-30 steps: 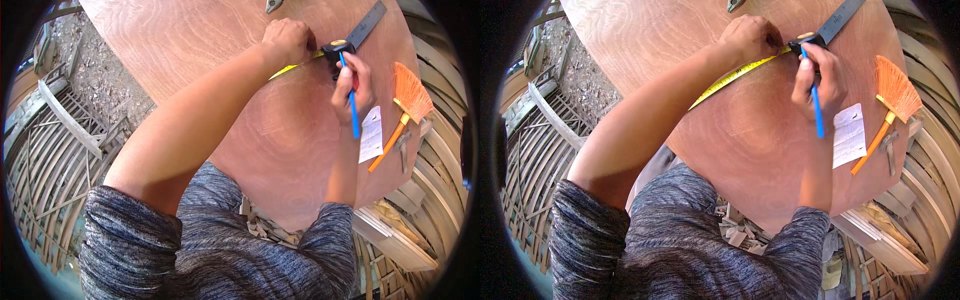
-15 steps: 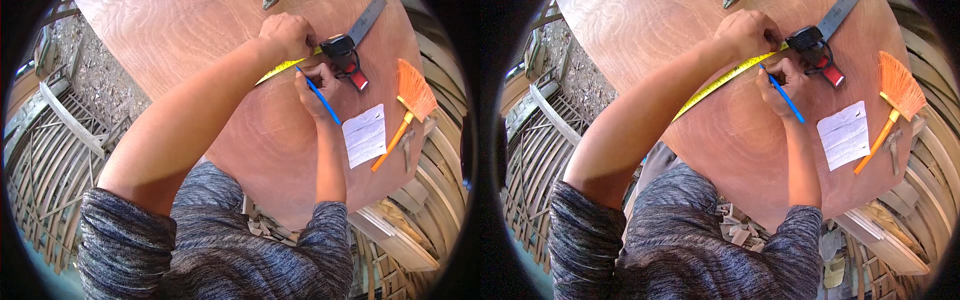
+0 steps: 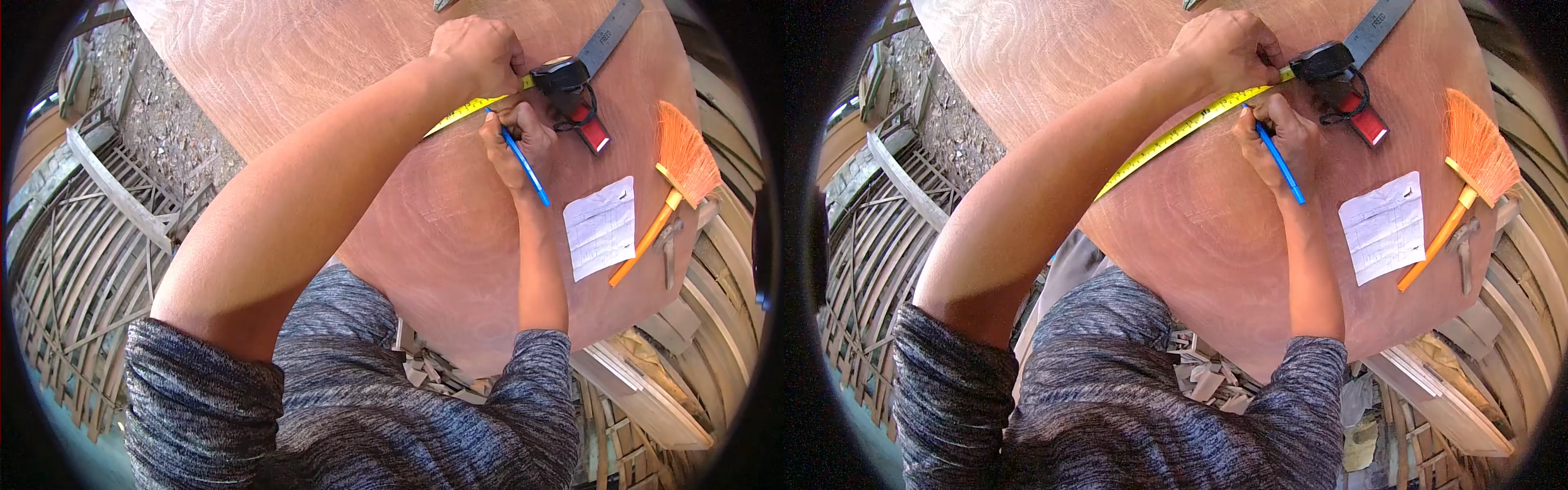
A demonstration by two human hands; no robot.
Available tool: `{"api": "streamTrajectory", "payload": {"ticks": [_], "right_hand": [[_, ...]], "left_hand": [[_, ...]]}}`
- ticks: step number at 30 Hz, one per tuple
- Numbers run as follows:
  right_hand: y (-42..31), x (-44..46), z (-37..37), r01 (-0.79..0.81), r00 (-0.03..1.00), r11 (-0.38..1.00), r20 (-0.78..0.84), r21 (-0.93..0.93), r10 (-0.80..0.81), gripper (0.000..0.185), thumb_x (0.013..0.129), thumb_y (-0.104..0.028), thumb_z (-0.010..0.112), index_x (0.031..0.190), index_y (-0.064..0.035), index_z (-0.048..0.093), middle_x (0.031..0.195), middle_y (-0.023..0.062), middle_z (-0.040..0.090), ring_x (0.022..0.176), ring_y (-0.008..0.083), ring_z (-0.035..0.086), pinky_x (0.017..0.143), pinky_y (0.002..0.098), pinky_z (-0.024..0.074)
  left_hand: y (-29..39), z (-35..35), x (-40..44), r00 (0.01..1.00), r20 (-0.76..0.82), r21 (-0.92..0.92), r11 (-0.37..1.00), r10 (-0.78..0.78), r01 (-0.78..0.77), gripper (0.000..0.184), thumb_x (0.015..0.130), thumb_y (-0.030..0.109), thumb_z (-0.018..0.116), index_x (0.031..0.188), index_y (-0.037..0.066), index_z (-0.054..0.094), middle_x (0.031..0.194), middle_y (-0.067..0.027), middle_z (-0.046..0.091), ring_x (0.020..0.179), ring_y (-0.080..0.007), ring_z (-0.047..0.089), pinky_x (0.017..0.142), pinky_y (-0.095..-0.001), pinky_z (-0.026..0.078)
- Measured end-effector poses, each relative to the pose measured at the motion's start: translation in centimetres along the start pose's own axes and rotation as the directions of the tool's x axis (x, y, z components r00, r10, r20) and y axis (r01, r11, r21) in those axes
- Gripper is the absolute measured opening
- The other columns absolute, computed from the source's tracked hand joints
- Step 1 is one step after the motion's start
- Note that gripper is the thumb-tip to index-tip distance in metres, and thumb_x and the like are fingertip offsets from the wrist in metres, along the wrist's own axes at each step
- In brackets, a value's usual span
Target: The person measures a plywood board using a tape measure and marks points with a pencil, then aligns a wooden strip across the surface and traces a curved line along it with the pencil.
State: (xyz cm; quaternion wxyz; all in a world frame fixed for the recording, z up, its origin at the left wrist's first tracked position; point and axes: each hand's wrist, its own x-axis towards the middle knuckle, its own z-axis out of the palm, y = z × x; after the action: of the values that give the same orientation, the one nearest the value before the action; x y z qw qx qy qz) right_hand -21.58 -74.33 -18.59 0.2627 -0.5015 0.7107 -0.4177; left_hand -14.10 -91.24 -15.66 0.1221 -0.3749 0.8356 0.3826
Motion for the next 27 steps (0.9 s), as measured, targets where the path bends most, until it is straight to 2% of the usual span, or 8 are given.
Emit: {"api": "streamTrajectory", "payload": {"ticks": [7, 10, 19, 22, 27], "right_hand": [[-0.05, -0.08, -0.1, -0.011, 1.0, 0.999, 0.011, -0.03, 0.011, 0.031, 0.093, -0.021, 0.077, 0.077, -0.0081, 0.053, 0.062, 0.0116, 0.06, 0.053, 0.0249, 0.063, 0.051, 0.0376, 0.0495], [-0.17, 0.07, -0.12, 0.004, 1.0, 0.999, 0.01, -0.037, -0.004, 0.031, 0.093, -0.022, 0.076, 0.078, -0.0083, 0.053, 0.061, 0.0118, 0.059, 0.052, 0.0254, 0.063, 0.051, 0.0377, 0.0493], [0.14, -0.06, -0.06, 0.001, 1.0, 0.999, 0.005, -0.05, -0.001, 0.033, 0.094, -0.024, 0.076, 0.077, -0.0089, 0.053, 0.06, 0.012, 0.057, 0.051, 0.0262, 0.061, 0.049, 0.0387, 0.047], [-0.05, 0.0, -0.01, -0.006, 1.0, 0.999, 0.001, -0.045, 0.007, 0.033, 0.094, -0.024, 0.076, 0.076, -0.0091, 0.052, 0.06, 0.012, 0.057, 0.051, 0.0261, 0.061, 0.049, 0.0386, 0.0468], [0.13, 0.04, 0.02, 0.006, 1.0, 1.0, 0.007, -0.021, -0.006, 0.033, 0.094, -0.025, 0.076, 0.077, -0.0089, 0.053, 0.061, 0.012, 0.058, 0.052, 0.0265, 0.061, 0.05, 0.0387, 0.0473]], "left_hand": [[0.12, -0.17, 0.04, 1.0, 0.019, 0.001, 1.0, -0.022, 0.022, 0.028, 0.074, 0.032, 0.075, 0.101, 0.028, 0.082, 0.098, -0.0004, 0.079, 0.098, -0.0231, 0.075, 0.085, -0.0372, 0.059], [-0.02, -0.01, -0.17, 0.999, -0.039, -0.012, 1.0, 0.018, -0.018, 0.027, 0.076, 0.035, 0.078, 0.098, 0.022, 0.083, 0.092, -0.0057, 0.079, 0.09, -0.0265, 0.075, 0.083, -0.0383, 0.06], [-0.42, 0.28, 0.04, 0.996, -0.064, -0.033, 0.998, 0.056, -0.058, 0.028, 0.076, 0.036, 0.079, 0.098, 0.021, 0.083, 0.091, -0.0065, 0.079, 0.089, -0.0268, 0.075, 0.082, -0.0387, 0.06], [-0.2, 0.04, 0.14, 1.0, 0.007, 0.008, 1.0, 0.015, -0.015, 0.026, 0.076, 0.033, 0.075, 0.101, 0.026, 0.082, 0.1, 0.0, 0.079, 0.099, -0.0235, 0.074, 0.084, -0.0376, 0.06], [-0.09, -0.05, 0.14, 1.0, 0.007, 0.011, 1.0, 0.007, -0.007, 0.025, 0.076, 0.033, 0.075, 0.099, 0.028, 0.082, 0.098, -0.0002, 0.079, 0.099, -0.0238, 0.074, 0.083, -0.0377, 0.06]]}}
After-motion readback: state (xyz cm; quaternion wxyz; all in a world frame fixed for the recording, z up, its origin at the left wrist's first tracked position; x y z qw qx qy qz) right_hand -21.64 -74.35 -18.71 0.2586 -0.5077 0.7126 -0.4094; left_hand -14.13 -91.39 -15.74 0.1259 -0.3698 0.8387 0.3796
